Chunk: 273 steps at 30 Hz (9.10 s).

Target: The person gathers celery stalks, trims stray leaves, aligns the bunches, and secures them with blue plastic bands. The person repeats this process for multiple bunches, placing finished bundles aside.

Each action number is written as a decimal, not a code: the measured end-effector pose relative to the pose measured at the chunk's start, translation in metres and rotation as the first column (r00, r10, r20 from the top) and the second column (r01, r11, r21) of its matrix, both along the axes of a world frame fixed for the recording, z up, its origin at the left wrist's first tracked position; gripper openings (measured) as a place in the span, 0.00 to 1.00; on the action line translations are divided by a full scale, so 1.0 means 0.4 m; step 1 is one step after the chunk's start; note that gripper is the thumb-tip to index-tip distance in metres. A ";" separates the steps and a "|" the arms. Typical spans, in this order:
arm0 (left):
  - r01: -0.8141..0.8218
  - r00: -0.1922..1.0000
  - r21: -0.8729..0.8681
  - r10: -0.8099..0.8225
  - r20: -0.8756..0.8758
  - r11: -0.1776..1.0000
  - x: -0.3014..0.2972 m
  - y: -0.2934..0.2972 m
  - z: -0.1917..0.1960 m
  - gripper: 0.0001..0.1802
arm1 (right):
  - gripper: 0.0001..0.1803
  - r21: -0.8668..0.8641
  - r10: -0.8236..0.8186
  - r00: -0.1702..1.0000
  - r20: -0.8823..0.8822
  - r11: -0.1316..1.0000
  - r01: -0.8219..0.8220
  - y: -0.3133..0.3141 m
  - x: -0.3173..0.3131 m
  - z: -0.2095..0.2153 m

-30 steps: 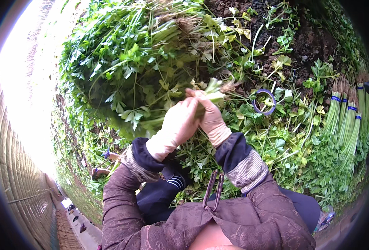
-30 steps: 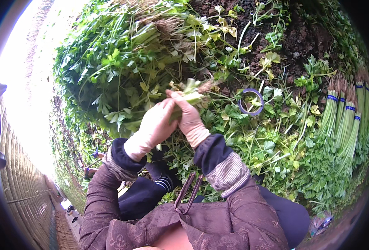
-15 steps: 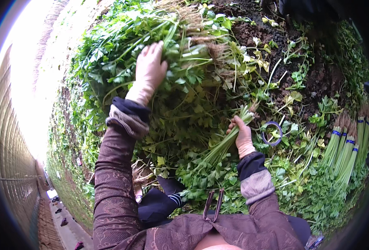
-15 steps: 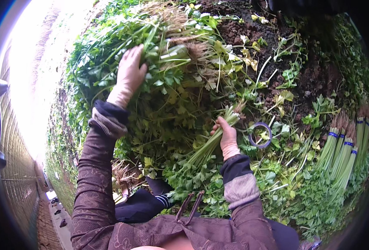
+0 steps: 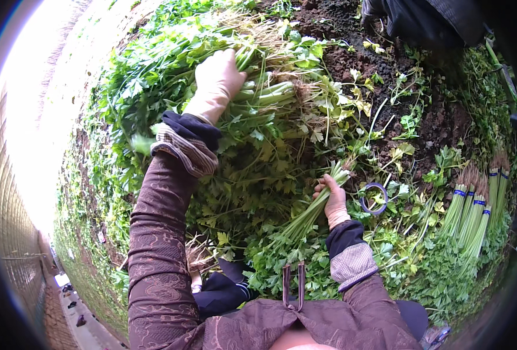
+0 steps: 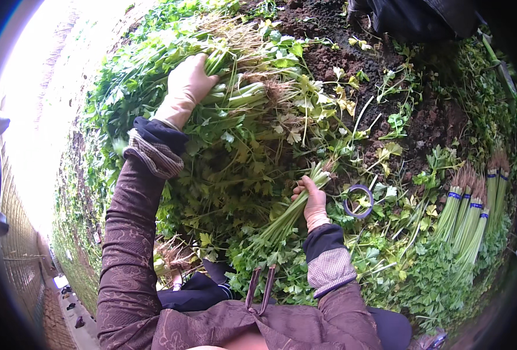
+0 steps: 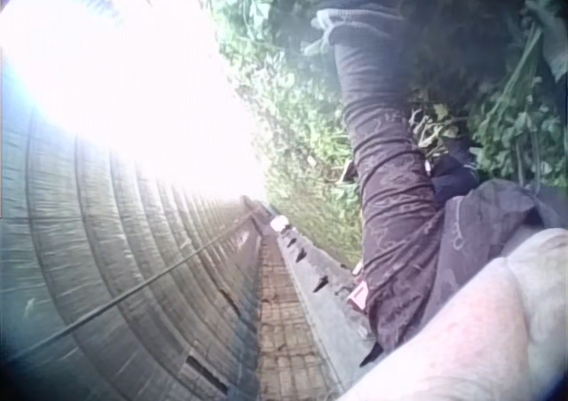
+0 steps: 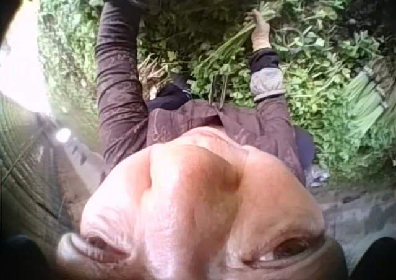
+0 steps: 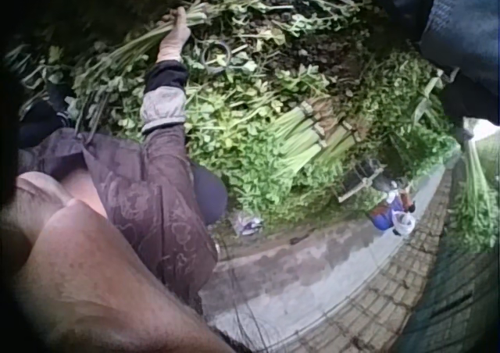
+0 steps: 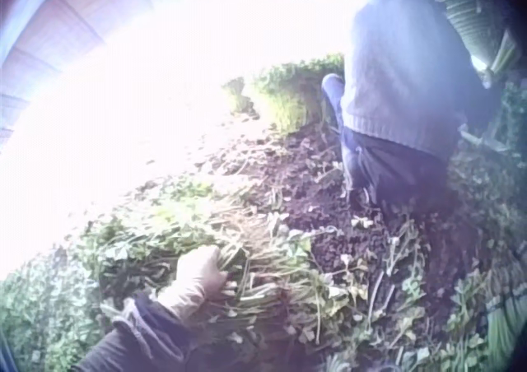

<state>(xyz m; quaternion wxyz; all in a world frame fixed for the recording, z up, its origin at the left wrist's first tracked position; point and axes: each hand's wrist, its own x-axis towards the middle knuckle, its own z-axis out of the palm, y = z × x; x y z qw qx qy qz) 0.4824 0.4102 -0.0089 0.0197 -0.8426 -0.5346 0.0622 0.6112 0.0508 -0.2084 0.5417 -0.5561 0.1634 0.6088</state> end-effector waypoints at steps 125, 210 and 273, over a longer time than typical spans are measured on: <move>0.445 0.526 -0.482 0.215 0.823 0.755 -0.364 -1.029 0.148 0.30 | 0.14 0.741 0.066 0.846 0.530 0.448 -0.499 -0.382 -0.093 0.927; 0.627 -0.700 -0.662 0.671 -0.246 0.412 -0.178 -1.208 -0.163 0.25 | 0.31 -0.345 0.794 -0.227 0.564 -0.023 -0.938 -0.666 0.044 0.821; 0.576 -0.411 -0.290 0.577 0.706 0.765 -0.138 -1.344 0.257 0.10 | 0.31 -0.958 0.161 -0.951 0.264 0.156 -0.239 -0.675 0.028 1.255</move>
